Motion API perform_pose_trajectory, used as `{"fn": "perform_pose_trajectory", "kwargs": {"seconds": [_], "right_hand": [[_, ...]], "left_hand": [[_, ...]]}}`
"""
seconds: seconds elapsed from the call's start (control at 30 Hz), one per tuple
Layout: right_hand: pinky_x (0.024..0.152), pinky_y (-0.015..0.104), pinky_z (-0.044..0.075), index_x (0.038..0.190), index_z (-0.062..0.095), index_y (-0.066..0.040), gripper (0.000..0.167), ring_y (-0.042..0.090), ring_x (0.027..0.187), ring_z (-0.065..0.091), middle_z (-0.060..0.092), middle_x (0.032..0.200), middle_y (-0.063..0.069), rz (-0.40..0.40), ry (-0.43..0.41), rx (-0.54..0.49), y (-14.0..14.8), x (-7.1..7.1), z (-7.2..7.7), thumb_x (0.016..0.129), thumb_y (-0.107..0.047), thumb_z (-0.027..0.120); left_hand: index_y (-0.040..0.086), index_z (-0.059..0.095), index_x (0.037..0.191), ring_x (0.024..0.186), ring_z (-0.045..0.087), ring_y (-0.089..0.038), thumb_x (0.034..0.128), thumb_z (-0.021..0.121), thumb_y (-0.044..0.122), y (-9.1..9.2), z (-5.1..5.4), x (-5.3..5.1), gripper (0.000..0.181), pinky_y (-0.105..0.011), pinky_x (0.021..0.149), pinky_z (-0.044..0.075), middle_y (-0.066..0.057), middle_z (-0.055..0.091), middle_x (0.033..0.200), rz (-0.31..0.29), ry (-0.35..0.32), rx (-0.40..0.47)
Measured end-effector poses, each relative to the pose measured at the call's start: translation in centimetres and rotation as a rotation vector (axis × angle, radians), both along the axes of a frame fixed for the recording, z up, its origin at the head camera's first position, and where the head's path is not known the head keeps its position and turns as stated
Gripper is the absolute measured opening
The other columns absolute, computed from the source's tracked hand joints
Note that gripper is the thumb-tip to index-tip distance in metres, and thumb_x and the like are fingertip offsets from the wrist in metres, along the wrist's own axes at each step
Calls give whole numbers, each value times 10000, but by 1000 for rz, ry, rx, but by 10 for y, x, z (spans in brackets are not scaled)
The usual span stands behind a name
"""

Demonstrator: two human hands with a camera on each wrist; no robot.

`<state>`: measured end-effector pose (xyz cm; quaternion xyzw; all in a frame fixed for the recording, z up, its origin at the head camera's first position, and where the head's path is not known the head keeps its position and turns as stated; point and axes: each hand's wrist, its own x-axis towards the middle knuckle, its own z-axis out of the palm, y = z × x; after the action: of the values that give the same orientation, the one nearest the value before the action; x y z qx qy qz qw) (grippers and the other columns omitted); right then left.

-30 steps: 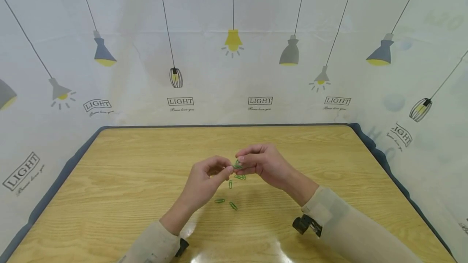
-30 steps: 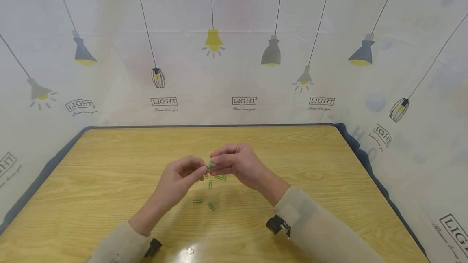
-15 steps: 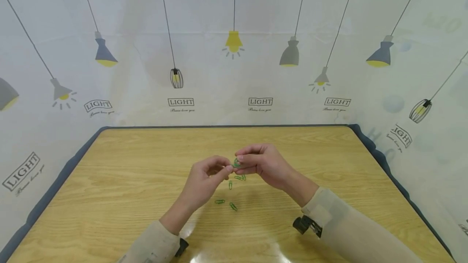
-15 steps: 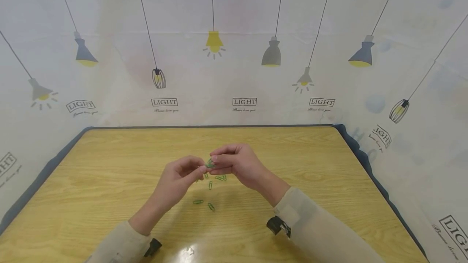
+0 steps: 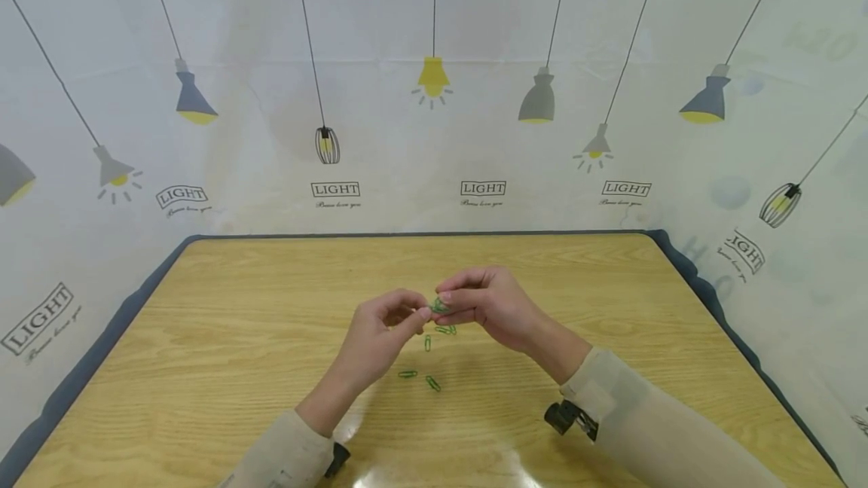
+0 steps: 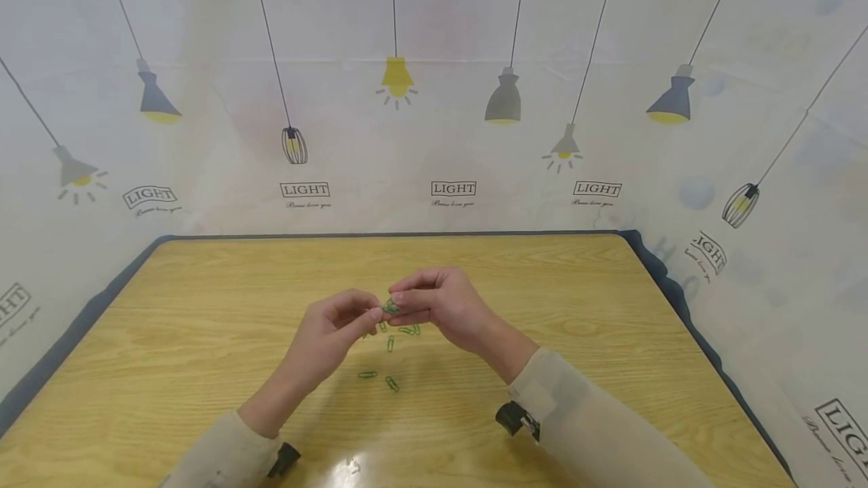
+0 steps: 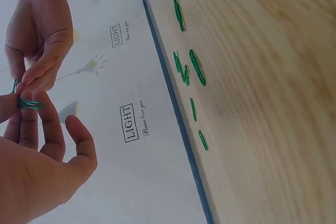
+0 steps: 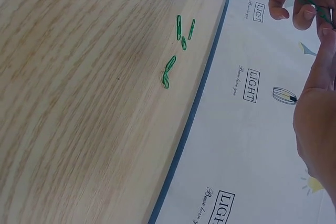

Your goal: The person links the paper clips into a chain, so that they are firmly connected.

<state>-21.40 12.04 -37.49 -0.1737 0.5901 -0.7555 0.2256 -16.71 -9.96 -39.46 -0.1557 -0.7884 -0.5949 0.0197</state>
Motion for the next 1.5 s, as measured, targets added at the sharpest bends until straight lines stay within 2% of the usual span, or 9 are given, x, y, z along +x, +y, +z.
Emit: {"fn": "perform_pose_trajectory", "kwargs": {"seconds": [0.17, 0.43, 0.6, 0.73, 0.83, 1.0, 1.1, 1.27, 1.5], "right_hand": [[876, 329, 654, 992, 778, -143, 280, 149, 860, 811, 789, 935, 4, 0, 19, -19, 1, 1, 0, 1036, 57, 587], [885, 332, 654, 1015, 769, -150, 255, 136, 865, 800, 800, 922, -3, -40, 79, -19, 6, 0, 4, 1045, 28, 588], [867, 326, 648, 1028, 785, -140, 179, 123, 867, 764, 788, 935, -29, -77, 137, 57, 2, 1, 6, 1025, -16, 656], [826, 326, 636, 1078, 771, -41, 97, 132, 857, 728, 778, 945, -38, -84, 217, 159, -3, 4, 6, 1005, -44, 709], [832, 355, 624, 1129, 740, 27, 156, 141, 857, 708, 772, 959, -35, -74, 251, 230, -7, 5, 6, 1005, -64, 719], [858, 388, 614, 1172, 731, 4, 199, 165, 891, 688, 749, 993, 1, -48, 265, 306, -8, 4, 5, 1018, -121, 717], [866, 396, 616, 1214, 715, -3, 239, 195, 913, 684, 730, 995, 27, -13, 284, 338, -2, -3, 1, 1035, -161, 705], [908, 425, 619, 1279, 685, -25, 255, 245, 987, 684, 703, 1053, 57, 10, 274, 404, 17, -24, -14, 1064, -160, 660], [929, 422, 622, 1371, 638, -18, 363, 223, 1028, 673, 643, 1228, 141, 29, 204, 522, 34, -46, -35, 1038, -156, 686]], "left_hand": [[93, 744, 1129, 890, 716, -253, 1061, 672, 237, -2, -1, -3, 175, -411, 861, 597, -111, 748, 991, -8, -57, 54], [-18, 663, 1189, 891, 716, -160, 1072, 633, 155, -5, -2, -6, 211, -351, 946, 617, -84, 722, 975, -99, -151, 184], [26, 658, 1279, 1067, 738, -202, 1101, 607, 252, -6, -2, -6, 293, -489, 1099, 555, -127, 766, 1075, -177, -149, 125], [93, 717, 1234, 1225, 694, -194, 1104, 600, 344, -7, -2, -5, 306, -527, 1164, 498, -79, 760, 1172, -188, -132, 74], [114, 739, 1193, 1187, 698, -197, 1103, 598, 362, -7, -2, -5, 299, -505, 1128, 517, -57, 768, 1138, -149, -111, 65], [63, 742, 1149, 1006, 681, -232, 1114, 579, 339, -10, -1, -7, 323, -427, 948, 529, -96, 754, 995, -109, -56, 28], [99, 751, 1115, 980, 696, -208, 1110, 589, 339, -13, 0, -8, 290, -385, 897, 515, -82, 748, 968, -107, -43, -3], [163, 769, 1063, 1026, 733, -180, 1089, 634, 315, -16, 1, -8, 206, -390, 945, 535, -69, 759, 965, -123, -50, -24], [70, 800, 1092, 1014, 744, -190, 1040, 712, 243, -18, 1, -8, 201, -405, 1014, 587, -95, 797, 1022, -129, -104, 41]]}}
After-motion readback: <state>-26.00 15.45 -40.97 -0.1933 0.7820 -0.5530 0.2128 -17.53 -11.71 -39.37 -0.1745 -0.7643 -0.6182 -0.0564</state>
